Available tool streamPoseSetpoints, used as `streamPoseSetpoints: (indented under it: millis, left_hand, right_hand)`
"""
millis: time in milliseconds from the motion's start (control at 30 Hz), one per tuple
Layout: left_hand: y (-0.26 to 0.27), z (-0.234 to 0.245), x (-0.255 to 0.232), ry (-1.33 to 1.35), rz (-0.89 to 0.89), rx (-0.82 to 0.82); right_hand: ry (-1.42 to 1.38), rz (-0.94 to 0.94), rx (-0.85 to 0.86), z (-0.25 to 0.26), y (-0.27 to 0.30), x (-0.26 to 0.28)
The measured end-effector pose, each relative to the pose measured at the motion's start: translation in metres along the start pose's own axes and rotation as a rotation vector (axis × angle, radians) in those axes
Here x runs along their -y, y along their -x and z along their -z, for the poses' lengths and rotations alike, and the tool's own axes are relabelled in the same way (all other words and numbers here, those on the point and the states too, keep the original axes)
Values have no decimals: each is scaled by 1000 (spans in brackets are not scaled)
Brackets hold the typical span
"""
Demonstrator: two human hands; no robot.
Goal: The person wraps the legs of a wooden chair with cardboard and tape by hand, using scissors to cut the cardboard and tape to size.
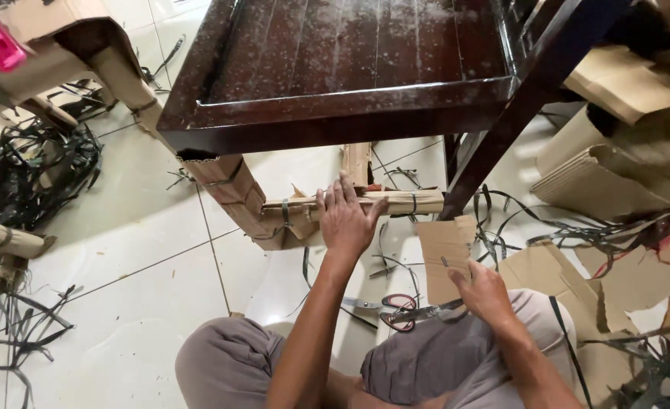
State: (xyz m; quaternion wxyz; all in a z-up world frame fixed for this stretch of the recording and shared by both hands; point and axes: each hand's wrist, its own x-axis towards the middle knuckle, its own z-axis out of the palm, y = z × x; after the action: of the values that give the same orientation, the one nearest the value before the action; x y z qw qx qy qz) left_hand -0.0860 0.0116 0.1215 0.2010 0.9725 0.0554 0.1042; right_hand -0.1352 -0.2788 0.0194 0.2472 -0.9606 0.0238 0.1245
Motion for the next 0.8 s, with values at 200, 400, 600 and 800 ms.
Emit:
streamPoseSetpoints:
  millis: [200, 400, 600, 800]
  left_hand:
    - [1, -16, 46, -158, -229, -128]
    - [8, -16, 49, -153, -229, -155]
    - [15, -29, 51, -156, -233, -217]
    - [17, -38, 57, -105, -258, -301]
  right_hand:
    - [324, -89, 149, 14, -18, -19]
    - [293, -235, 78, 25, -74, -85]
    - [258, -190, 16, 34, -59, -63]
    - [389, -255, -45, 34, -82, -86]
